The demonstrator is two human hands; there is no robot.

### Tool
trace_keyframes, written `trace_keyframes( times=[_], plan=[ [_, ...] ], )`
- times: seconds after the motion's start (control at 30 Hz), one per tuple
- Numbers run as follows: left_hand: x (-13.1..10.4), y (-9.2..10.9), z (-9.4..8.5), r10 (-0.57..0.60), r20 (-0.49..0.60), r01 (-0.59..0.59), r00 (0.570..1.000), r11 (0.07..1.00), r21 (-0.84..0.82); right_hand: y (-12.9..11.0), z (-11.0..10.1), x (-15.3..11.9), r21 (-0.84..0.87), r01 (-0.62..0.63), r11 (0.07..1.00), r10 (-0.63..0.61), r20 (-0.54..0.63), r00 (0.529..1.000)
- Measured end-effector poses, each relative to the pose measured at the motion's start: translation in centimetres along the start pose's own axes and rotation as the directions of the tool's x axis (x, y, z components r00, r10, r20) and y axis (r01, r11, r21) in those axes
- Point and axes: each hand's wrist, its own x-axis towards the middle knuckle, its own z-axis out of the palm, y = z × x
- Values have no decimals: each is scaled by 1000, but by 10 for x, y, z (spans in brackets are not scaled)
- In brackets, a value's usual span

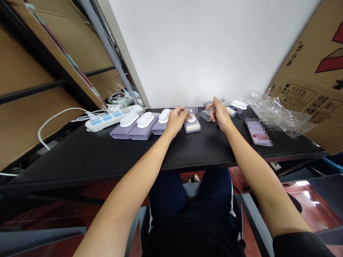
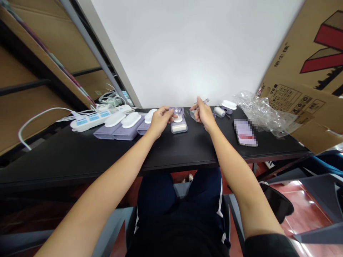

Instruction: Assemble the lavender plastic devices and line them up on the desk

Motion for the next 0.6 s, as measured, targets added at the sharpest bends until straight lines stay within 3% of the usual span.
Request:
trace_keyframes(
  times=[0.23, 0.6],
  plan=[
    [2, -7, 0, 19, 37, -19, 999, 1000, 3, -3, 6, -9, -17, 107, 994, -104, 112, 988],
    [1, -14, -2, 129, 67, -136, 989, 986, 100, -3, 4, -8, -112, 183, 977, -170, 110, 979]
  ],
)
